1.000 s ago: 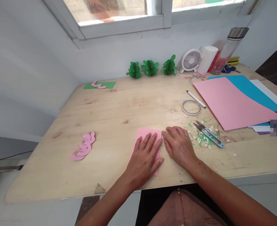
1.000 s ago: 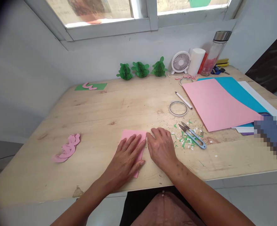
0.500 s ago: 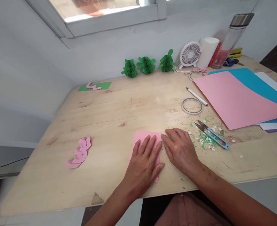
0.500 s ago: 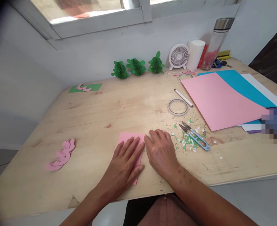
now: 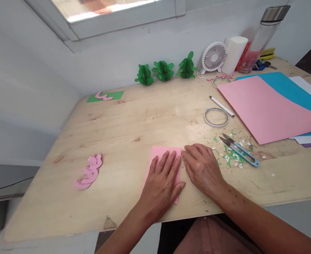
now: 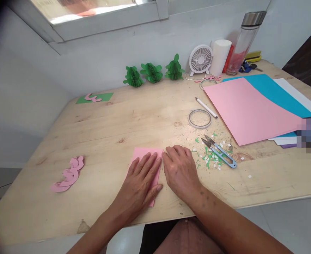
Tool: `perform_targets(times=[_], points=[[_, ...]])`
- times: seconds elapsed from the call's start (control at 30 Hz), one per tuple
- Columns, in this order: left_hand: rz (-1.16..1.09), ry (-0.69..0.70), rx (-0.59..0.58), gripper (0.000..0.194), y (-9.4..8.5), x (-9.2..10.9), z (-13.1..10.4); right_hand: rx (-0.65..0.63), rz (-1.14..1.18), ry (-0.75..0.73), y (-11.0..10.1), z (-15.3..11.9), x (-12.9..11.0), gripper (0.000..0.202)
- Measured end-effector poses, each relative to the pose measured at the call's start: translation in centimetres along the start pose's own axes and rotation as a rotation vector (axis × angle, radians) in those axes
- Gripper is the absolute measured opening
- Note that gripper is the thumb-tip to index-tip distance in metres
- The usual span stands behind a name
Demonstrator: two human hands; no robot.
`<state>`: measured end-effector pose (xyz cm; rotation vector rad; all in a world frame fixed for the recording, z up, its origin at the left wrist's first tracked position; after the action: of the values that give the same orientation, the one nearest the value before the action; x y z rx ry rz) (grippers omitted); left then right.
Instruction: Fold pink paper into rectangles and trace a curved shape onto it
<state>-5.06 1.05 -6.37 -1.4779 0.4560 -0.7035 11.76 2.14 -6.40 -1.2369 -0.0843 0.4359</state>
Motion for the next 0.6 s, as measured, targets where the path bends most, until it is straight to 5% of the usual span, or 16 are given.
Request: perform_targets(times=[0.6], points=[[-0.01,-0.012,-0.005,0.061,0.07,0.01,0.06,-0.035,-0.087,-0.014,0.02,0.21,0.16,0.024]])
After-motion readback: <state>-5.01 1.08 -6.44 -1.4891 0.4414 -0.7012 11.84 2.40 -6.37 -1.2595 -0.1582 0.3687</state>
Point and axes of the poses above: each hand's wrist, its own z-axis towards the middle knuckle, its own y-axis out of the palm, x = y × z, the point moved 1 cm from there along z, towards the middle knuckle, and after that the axes turned 9 degrees about -z, right-handed, at the moved point
